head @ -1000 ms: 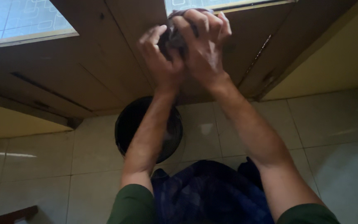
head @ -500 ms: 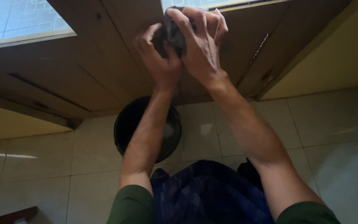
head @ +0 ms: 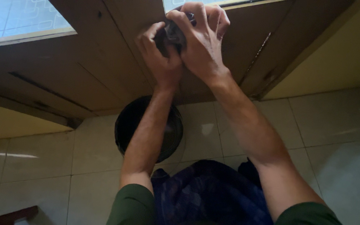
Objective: The person cleans a wooden door and its glass panes by wiping them with a cloth.
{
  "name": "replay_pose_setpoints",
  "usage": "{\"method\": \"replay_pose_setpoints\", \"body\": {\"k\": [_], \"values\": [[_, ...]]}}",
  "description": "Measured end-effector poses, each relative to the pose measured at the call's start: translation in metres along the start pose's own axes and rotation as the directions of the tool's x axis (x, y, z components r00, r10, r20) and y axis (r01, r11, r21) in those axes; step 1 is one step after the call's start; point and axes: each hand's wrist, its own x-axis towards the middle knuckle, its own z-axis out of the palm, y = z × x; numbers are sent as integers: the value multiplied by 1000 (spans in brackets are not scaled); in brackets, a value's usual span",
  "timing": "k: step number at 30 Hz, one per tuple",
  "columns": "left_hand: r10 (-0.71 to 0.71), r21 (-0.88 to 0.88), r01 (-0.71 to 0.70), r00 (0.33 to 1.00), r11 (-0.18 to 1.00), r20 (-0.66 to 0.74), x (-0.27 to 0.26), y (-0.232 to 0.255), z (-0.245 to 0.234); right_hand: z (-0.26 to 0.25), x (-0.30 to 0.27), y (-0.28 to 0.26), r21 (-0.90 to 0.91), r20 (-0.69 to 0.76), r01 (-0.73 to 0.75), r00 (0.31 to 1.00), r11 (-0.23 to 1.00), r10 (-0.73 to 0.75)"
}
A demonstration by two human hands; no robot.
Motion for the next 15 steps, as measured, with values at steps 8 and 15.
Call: {"method": "replay_pose_setpoints", "body": {"k": [8,15], "values": [[1,-8,-1,1000,1000,-3,3,11,-5,-7,-27,21,-74,-34,100,994,992,-103],[67,12,-67,997,998,27,4,7,-7,-20,-80,123,-287,-20,-64,998,956,61]]}}
